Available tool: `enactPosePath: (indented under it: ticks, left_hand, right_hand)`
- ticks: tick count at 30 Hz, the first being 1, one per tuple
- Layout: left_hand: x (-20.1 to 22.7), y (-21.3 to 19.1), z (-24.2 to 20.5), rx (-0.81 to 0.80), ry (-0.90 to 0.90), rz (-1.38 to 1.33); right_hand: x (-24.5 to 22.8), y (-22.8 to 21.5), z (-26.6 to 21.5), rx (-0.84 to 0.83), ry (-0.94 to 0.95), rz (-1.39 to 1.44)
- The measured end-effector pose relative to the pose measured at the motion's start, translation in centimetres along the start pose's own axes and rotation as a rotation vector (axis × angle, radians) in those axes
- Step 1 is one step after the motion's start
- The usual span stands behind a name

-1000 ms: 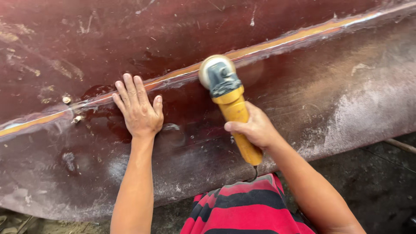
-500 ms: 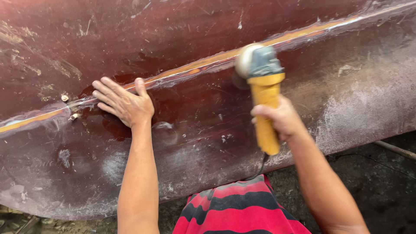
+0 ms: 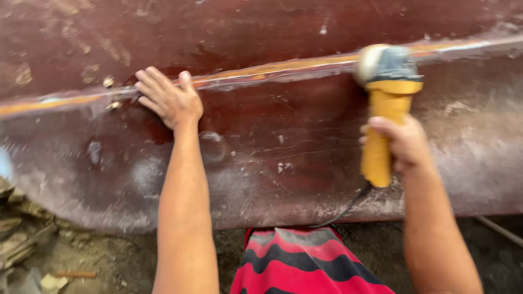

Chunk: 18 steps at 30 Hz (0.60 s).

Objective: The person plugs an electric polisher into a power strip and buffs the wooden surface with the polisher.

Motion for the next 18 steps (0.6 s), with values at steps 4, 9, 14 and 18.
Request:
enactPosePath:
  ticks: [4, 9, 14, 18]
  left_hand:
    - [-0.3, -0.9, -2.4, 0.048, 0.082, 0.067]
    - [5.1, 1.2, -9.7, 0.023, 0.436, 0.043]
    - [4.8, 1.0, -11.7, 0.002, 0.608, 0.032]
    - [4.5, 1.3, -12.1, -0.084, 0.573, 0.063]
  right_hand:
    - [-0.1, -5.6, -0.3, -0.133, -0.121, 0.147]
    - [4.6, -6.2, -3.1, -0.195, -0.143, 0.061]
    - [7.5, -0.7, -4.9, -0.318, -0.094, 0.154]
    - [6.9, 2.7, -6.2, -0.356, -0.097, 0.121]
Point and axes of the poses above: each hand's wrist, its own z-axis towards the middle knuckle, its own y-axis out of the palm, x = y × z, the point moved 6 cm from there along z, towards the middle knuckle
